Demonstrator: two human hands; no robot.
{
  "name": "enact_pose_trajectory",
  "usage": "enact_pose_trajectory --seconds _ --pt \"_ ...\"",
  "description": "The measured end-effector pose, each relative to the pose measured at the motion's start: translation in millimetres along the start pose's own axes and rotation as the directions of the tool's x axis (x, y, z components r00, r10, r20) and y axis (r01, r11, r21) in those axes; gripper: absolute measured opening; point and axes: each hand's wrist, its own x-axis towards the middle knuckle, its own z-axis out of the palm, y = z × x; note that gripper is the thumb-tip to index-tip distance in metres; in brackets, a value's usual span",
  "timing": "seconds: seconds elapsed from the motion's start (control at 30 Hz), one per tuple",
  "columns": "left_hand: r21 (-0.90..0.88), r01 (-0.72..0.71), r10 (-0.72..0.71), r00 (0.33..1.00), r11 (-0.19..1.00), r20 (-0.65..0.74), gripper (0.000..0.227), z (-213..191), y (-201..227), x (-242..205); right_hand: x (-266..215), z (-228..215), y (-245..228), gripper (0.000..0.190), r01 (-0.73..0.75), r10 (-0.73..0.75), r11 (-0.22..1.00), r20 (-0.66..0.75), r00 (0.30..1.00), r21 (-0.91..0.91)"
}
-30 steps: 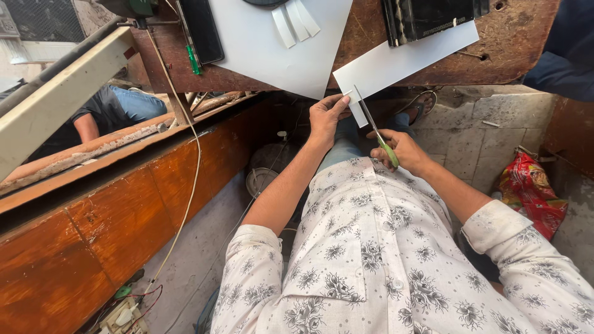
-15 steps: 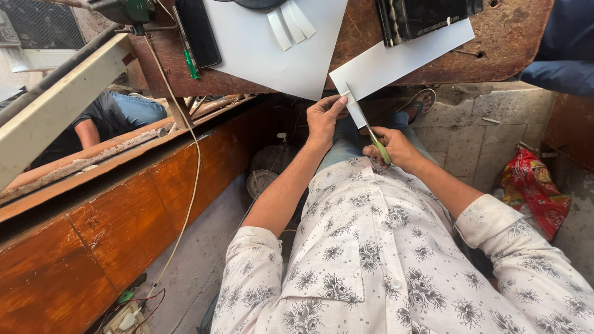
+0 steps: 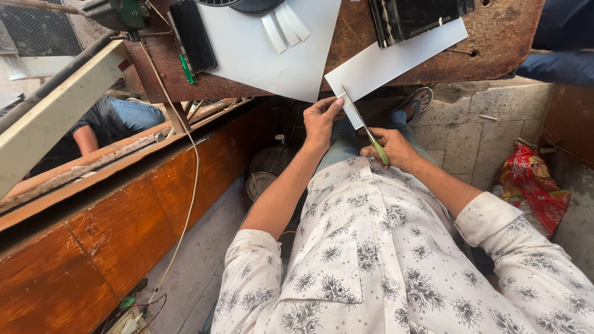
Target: The person uses a pair of scissors to cut a white plastic sheet into multiple narrow strips. The person holds the sheet with one hand and cuts with the other, placing the cut strips on the table.
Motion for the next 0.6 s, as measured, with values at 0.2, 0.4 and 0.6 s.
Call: enact_pose_trajectory --seconds 0.2,0.4,0.6 --pt "-0.019 0.009 -0.009 1.000 1.000 0.001 0.028 0.8 0.1 -1.4 -0.3 0.0 4.3 0.087 0.023 -0.023 1.000 0.002 1.000 0.010" --pt "-0.095 0.029 -0.028 1.000 0.995 0.002 0.031 -2.1 -0.5 6.0 -2.9 -0.7 3.6 0.083 0.036 -0.036 0.999 -0.003 0.999 -0.009" --pt "-0.246 0.022 -0.022 1.000 0.969 0.003 0.034 -12.3 3.7 42.0 -7.7 -0.1 0.5 0.081 0.025 -0.025 0.999 -0.003 1.000 -0.023"
